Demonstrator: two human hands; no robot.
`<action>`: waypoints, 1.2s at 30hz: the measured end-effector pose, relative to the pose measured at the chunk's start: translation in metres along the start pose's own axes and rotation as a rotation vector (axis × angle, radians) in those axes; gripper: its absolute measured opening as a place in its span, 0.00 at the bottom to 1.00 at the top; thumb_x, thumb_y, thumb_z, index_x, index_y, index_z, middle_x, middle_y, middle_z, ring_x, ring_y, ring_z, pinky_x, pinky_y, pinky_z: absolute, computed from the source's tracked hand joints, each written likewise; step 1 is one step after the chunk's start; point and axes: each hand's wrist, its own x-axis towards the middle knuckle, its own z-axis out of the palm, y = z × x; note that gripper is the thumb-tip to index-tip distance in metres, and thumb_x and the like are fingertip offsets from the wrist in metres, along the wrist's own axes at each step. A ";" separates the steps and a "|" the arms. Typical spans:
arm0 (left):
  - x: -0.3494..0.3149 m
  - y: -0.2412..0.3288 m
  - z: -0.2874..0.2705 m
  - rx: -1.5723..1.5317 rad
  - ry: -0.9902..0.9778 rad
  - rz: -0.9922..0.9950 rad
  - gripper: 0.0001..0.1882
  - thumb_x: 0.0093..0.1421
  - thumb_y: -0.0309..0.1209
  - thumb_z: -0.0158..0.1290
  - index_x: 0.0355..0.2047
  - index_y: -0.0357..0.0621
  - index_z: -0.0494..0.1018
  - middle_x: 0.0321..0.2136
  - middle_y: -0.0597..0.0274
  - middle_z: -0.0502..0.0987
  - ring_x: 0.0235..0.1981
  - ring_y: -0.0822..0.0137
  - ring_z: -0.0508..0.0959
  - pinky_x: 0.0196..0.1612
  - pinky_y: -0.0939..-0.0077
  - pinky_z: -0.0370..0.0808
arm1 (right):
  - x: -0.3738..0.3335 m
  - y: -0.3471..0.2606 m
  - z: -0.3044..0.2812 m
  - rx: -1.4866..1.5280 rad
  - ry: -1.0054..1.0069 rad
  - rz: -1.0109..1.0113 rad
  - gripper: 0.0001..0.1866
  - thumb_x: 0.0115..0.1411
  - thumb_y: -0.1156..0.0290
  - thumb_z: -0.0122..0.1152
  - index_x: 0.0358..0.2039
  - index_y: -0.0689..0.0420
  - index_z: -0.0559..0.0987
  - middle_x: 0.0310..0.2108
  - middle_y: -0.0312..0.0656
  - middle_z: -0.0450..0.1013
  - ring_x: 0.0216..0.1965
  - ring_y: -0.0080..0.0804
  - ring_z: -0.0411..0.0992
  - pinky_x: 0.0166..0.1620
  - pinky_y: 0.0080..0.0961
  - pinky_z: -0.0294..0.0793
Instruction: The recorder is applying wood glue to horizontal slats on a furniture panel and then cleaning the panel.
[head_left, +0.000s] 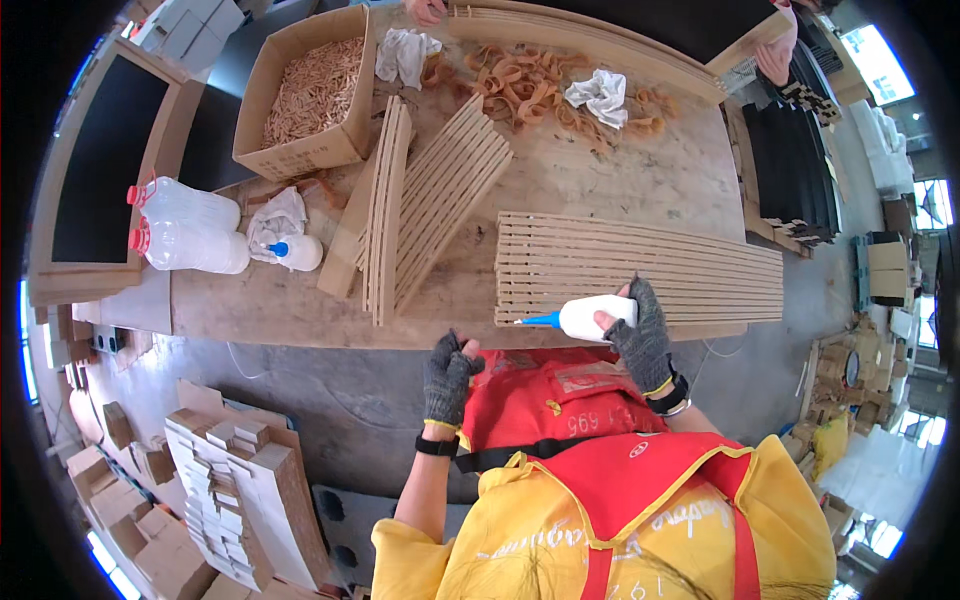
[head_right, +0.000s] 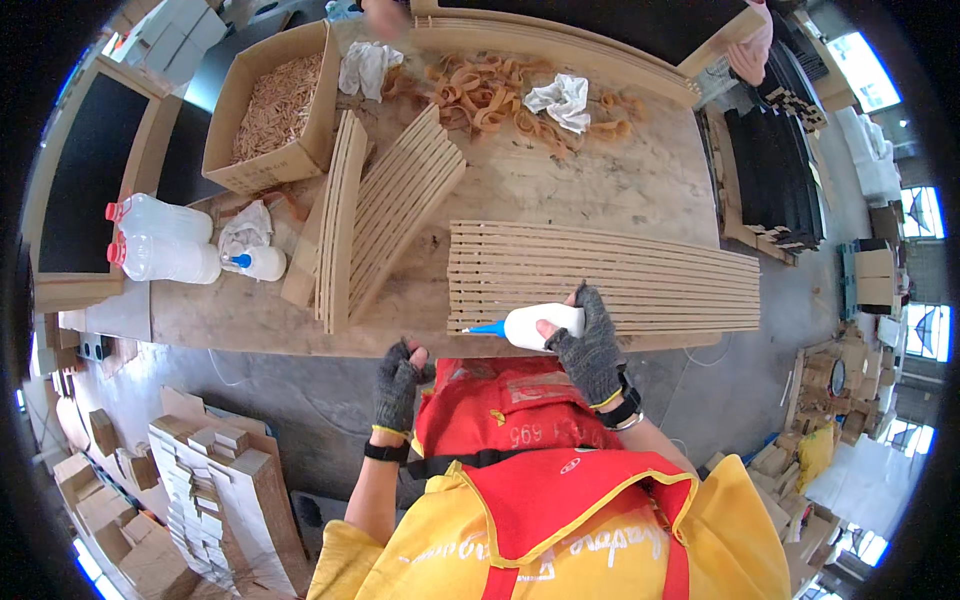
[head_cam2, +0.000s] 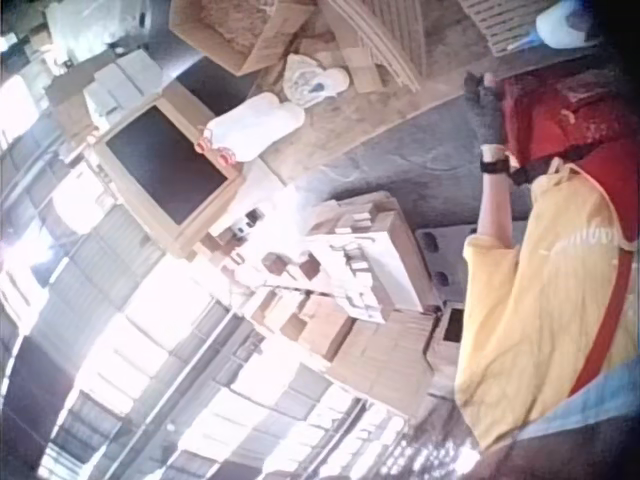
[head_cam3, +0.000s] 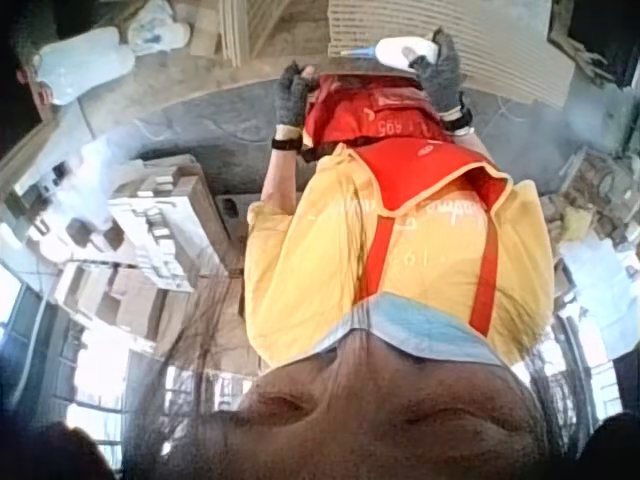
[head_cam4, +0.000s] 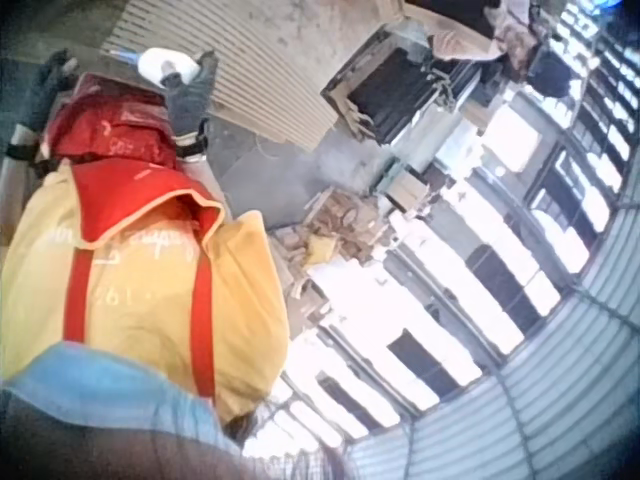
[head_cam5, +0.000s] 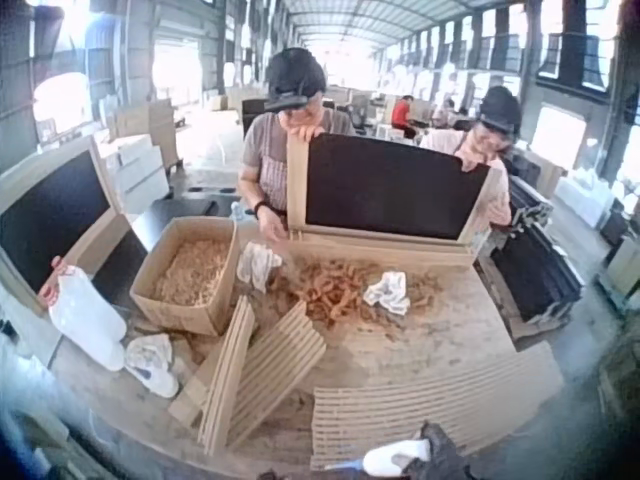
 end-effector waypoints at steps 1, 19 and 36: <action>0.007 -0.001 0.003 0.017 -0.001 0.053 0.19 0.64 0.36 0.61 0.49 0.37 0.75 0.35 0.65 0.79 0.32 0.73 0.79 0.37 0.77 0.77 | -0.002 -0.002 0.003 -0.056 0.010 -0.135 0.21 0.55 0.66 0.74 0.39 0.57 0.69 0.32 0.39 0.69 0.33 0.24 0.69 0.33 0.24 0.73; 0.033 -0.011 0.041 0.029 -0.059 0.088 0.21 0.67 0.38 0.57 0.54 0.37 0.75 0.30 0.69 0.77 0.27 0.77 0.75 0.34 0.80 0.74 | -0.012 0.025 0.022 -0.249 0.082 -0.210 0.35 0.52 0.60 0.77 0.53 0.69 0.73 0.42 0.52 0.75 0.43 0.43 0.76 0.48 0.37 0.76; 0.033 -0.012 0.043 0.032 -0.030 0.105 0.23 0.67 0.40 0.58 0.54 0.34 0.75 0.26 0.70 0.75 0.26 0.78 0.73 0.30 0.81 0.70 | -0.017 0.016 0.027 -0.362 0.102 -0.354 0.34 0.51 0.58 0.78 0.50 0.69 0.76 0.42 0.56 0.77 0.45 0.49 0.77 0.51 0.39 0.76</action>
